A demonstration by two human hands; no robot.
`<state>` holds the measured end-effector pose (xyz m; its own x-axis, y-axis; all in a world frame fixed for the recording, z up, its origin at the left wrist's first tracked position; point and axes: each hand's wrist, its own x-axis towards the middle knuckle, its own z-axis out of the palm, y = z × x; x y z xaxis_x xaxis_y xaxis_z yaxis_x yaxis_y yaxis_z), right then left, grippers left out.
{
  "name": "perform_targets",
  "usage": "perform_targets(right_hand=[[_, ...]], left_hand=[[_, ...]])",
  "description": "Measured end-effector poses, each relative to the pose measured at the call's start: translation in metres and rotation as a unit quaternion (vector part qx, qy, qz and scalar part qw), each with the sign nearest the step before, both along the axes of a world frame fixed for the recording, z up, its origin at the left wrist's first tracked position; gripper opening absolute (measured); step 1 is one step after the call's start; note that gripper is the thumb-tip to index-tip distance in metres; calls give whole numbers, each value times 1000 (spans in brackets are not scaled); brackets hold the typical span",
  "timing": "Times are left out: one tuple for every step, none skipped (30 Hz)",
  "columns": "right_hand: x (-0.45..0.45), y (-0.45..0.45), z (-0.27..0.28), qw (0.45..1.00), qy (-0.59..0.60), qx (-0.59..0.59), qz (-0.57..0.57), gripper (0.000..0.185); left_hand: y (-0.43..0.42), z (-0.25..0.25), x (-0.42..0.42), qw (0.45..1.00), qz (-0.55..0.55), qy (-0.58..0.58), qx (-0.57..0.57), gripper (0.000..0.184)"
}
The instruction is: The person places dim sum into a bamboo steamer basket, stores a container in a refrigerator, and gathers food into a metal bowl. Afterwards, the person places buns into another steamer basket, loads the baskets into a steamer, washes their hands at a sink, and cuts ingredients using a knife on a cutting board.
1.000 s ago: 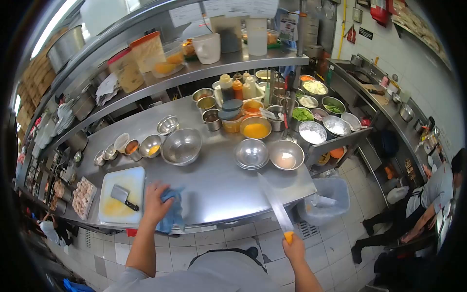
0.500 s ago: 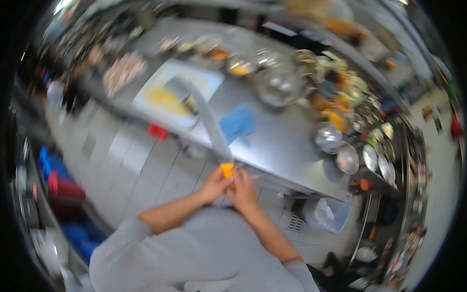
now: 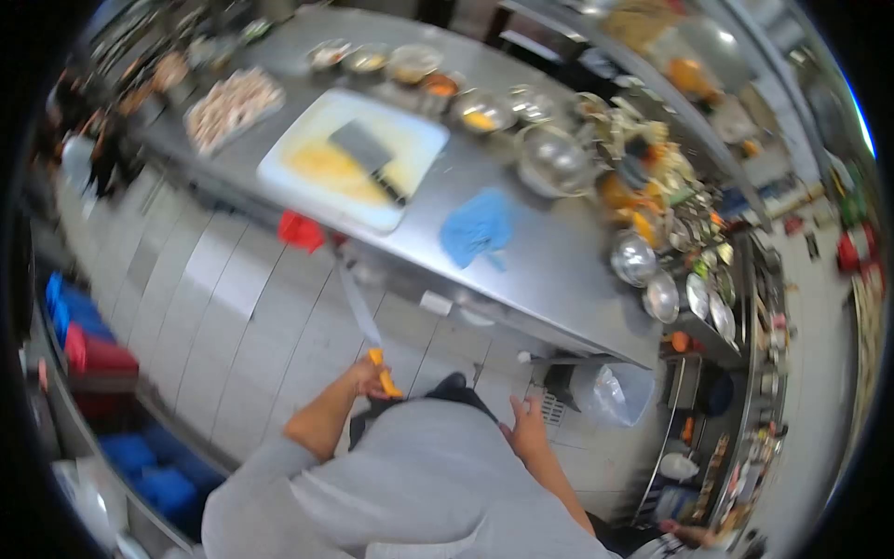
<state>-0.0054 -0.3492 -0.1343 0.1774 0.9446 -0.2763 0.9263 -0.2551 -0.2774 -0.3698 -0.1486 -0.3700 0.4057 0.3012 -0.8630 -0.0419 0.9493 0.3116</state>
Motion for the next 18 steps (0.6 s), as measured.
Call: perform_targets(right_hand=[[1,-4,7,999,-12,28,-31,75],[0,-7,18,999,-31,25,-27,73],[2,-9,28,998,-50,20,-22,71],[5,-8,38,996,-64,45,-54,71],[7,-7,46,995,-62,37,-68,70],[13,-7,50,995,-59,25,-78,68],[21,-9,52,992,-69,39,-95,68],[31,-10,52,992,-70,37,-98,68],[42,-10,52,992,-69,34,-98,67],[53,-10,54,992,-65,38,-105,67],[63,-9,58,990,-72,46,-111,67],[74,-7,63,989,-58,41,-129,67],[86,-4,63,988,-43,37,-145,67],[105,-2,57,987,-45,44,-145,67],[127,-1,46,988,-56,56,-133,66],[146,4,39,988,-67,68,-123,66],[161,14,38,987,-66,72,-124,66],[178,23,42,986,-65,79,-129,64]], left_hand=[[14,-14,12,999,-25,-21,-32,38],[26,-18,24,999,-40,-22,-12,37],[38,-23,37,998,-55,-24,7,36],[52,-30,47,996,-82,-46,8,40],[69,-36,56,992,-105,-67,4,43],[83,-37,67,992,-112,-65,6,42],[95,-35,78,991,-114,-62,6,41],[107,-32,90,990,-129,-46,19,42],[119,-31,104,989,-140,-30,30,42],[132,-39,117,987,-148,-37,40,42],[143,-51,128,990,-136,0,47,36],[154,-48,144,991,-121,39,53,31],[161,-45,161,990,-122,37,59,31],[168,-42,175,987,-87,112,70,28],[179,-36,191,978,-49,186,80,27],[195,-71,200,982,76,144,95,28],[209,-103,210,970,203,83,108,29],[223,-129,220,942,312,15,121,30]])
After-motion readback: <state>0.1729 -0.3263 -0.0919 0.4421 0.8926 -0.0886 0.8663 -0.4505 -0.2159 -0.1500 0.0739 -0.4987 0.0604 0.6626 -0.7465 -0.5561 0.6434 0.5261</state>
